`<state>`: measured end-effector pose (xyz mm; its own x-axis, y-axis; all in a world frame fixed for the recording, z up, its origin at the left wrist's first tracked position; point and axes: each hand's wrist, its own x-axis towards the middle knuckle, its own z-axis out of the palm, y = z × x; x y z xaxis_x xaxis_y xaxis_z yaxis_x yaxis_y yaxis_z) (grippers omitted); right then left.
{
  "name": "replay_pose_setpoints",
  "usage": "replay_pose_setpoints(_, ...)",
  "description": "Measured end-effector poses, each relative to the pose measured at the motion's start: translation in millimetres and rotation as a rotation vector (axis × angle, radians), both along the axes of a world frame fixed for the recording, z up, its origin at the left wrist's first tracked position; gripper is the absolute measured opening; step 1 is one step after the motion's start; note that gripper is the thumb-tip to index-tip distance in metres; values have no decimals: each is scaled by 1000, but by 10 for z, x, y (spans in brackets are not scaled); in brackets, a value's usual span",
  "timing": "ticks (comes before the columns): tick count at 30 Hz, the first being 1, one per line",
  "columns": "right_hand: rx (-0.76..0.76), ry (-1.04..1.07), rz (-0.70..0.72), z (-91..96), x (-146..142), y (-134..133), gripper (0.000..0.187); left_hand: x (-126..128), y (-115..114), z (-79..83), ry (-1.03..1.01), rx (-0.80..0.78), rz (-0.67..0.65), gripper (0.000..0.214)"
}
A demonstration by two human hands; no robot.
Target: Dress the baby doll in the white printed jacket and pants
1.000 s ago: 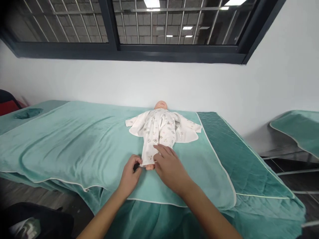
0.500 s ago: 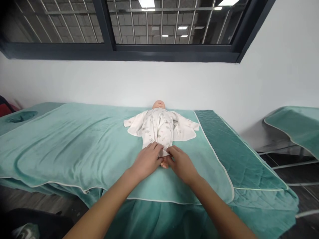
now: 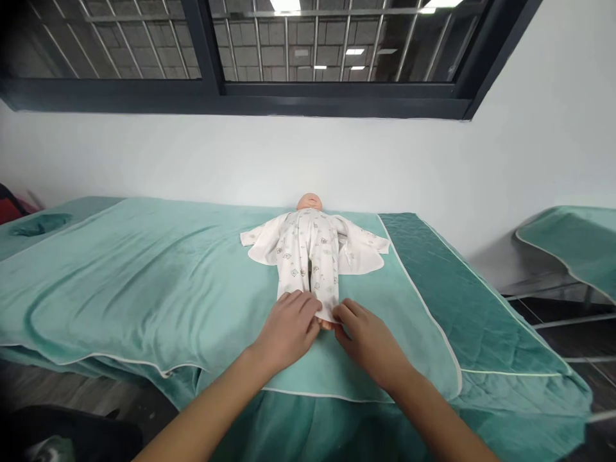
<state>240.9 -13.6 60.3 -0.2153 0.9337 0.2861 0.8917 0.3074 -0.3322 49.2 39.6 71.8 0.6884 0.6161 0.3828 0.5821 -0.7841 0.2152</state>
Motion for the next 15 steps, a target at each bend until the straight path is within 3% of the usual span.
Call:
replay_pose_setpoints(4,-47,-51,-7,-22,76,-86,9,-150,-74,-20,1,-23,-44,16)
replay_pose_setpoints(7,-24,-23,-7,43,66,-92,1,-314,-76,-71,-65,-79,34,19)
replay_pose_setpoints(10,100,2,42,107,-98,-60,15,-465,-62,-132,-108,-161,92,24)
replay_pose_setpoints(13,193,-89,116,94,-357,11,29,-570,-50,-194,-125,-269,31,25)
replay_pose_setpoints(15,204,-151,104,42,-507,74,29,-614,-38,-235,-175,-325,7,20)
